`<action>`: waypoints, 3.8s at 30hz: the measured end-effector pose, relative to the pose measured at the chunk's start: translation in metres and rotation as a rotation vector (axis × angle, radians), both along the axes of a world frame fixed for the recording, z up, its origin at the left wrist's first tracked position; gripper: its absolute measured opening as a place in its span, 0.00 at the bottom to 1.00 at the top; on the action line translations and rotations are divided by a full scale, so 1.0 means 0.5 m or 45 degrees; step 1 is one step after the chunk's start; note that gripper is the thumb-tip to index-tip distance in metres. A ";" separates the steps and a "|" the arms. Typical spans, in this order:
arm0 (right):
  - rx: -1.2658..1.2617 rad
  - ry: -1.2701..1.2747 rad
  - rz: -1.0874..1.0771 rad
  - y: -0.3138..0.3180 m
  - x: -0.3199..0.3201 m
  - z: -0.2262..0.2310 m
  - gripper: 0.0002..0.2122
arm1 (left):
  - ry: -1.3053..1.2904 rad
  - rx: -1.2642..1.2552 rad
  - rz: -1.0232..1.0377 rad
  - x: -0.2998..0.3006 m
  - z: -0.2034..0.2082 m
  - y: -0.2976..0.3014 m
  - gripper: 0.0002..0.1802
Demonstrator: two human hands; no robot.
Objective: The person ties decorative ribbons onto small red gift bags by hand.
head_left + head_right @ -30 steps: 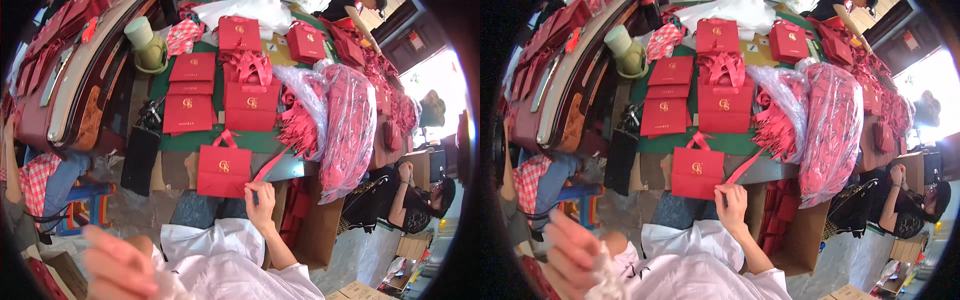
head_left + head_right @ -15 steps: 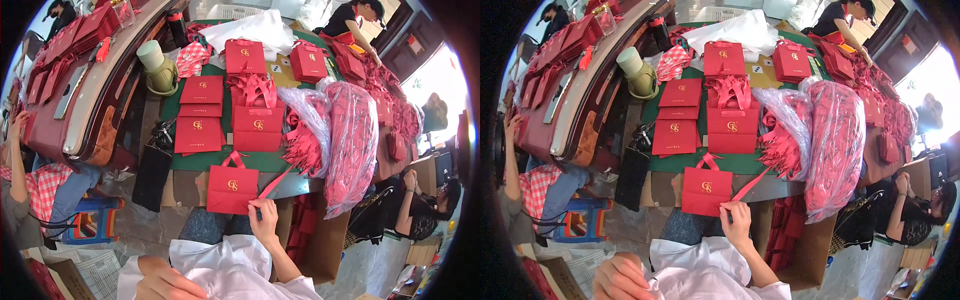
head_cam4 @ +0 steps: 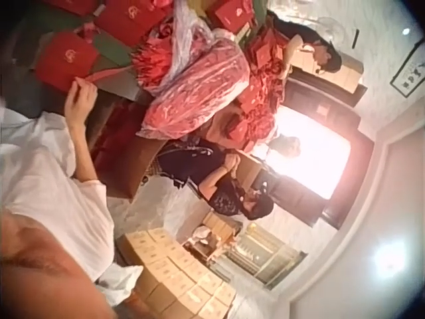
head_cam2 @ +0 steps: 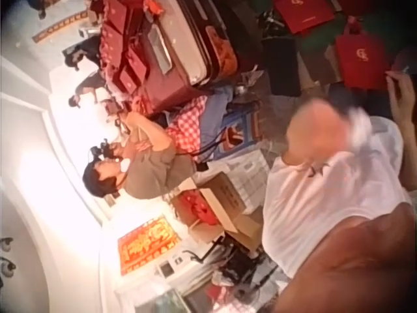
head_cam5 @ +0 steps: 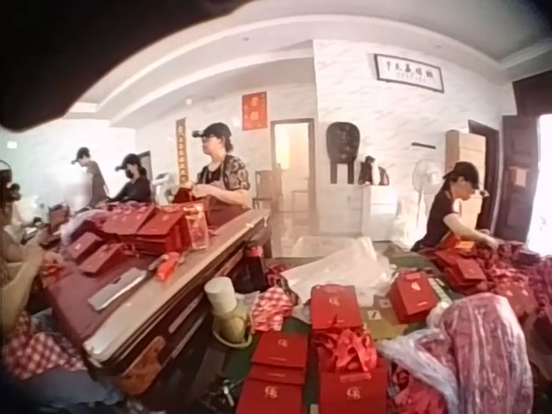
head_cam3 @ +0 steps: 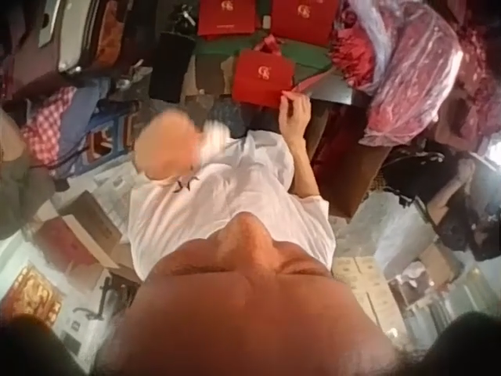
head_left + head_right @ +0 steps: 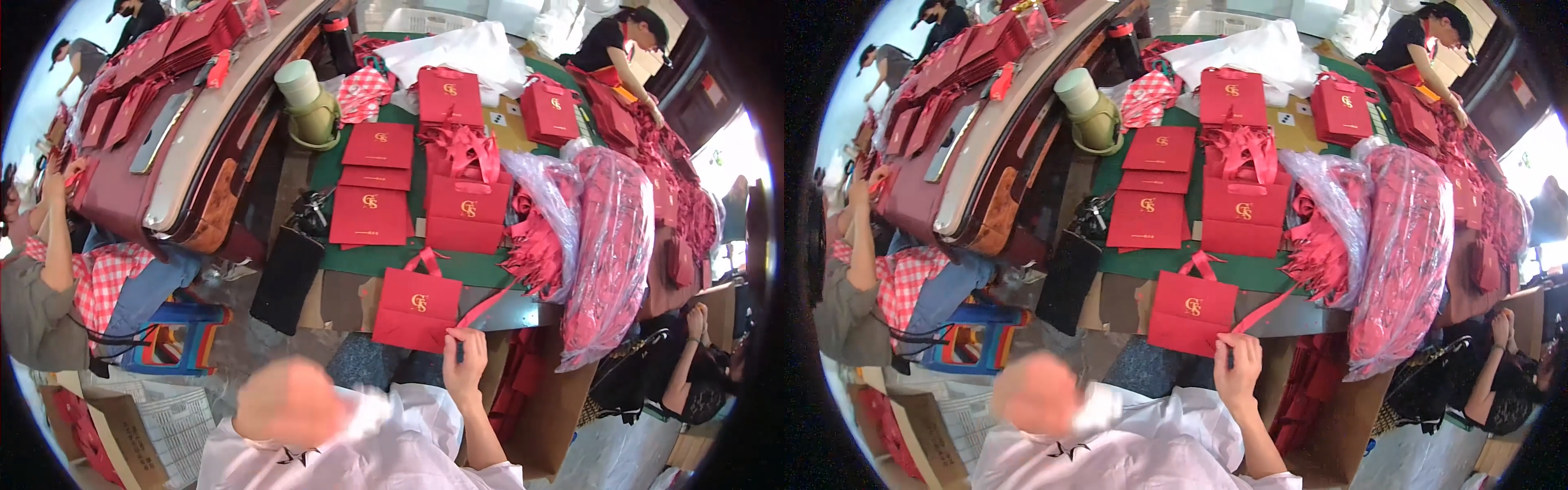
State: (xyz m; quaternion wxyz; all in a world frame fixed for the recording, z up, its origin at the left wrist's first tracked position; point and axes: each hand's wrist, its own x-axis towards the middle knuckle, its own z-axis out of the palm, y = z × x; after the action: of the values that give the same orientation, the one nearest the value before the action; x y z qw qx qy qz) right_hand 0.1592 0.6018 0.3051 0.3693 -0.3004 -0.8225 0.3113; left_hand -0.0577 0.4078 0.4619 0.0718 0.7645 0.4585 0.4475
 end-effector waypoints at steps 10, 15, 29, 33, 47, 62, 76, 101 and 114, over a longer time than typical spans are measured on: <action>-0.067 -0.061 0.019 -0.004 -0.005 -0.007 0.06 | 0.195 -0.383 1.487 -0.088 -0.313 0.057 0.10; -0.032 -0.032 0.039 -0.002 -0.011 -0.002 0.05 | 0.264 -0.402 1.724 -0.089 -0.333 0.072 0.27; -0.032 -0.060 0.003 0.018 -0.037 0.008 0.05 | 0.174 -0.389 1.527 -0.111 -0.351 0.056 0.08; -0.013 -0.090 -0.033 0.032 -0.042 0.012 0.05 | 0.245 -0.475 1.596 -0.107 -0.350 0.073 0.15; 0.006 -0.072 -0.054 0.081 -0.067 0.000 0.06 | 0.280 -0.403 1.504 -0.062 -0.289 0.160 0.27; -0.015 -0.041 -0.030 0.096 -0.103 -0.009 0.07 | 0.292 -0.637 0.856 0.053 -0.293 0.313 0.26; -0.048 0.012 -0.086 0.083 -0.104 0.025 0.08 | -0.077 -0.639 0.824 0.058 -0.269 0.309 0.13; -0.177 -0.044 0.156 0.122 -0.069 0.027 0.05 | -0.039 -0.621 0.678 0.063 -0.249 0.288 0.07; -0.887 -0.181 0.644 0.216 -0.059 0.031 0.04 | 0.288 -0.197 0.616 0.089 -0.220 0.293 0.08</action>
State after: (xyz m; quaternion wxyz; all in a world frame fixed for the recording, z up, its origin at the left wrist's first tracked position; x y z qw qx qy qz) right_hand 0.1297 0.7096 0.3206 0.1006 -0.2167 -0.7395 0.6294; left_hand -0.0135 0.5545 0.3517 -0.0308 0.6701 0.6656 0.3270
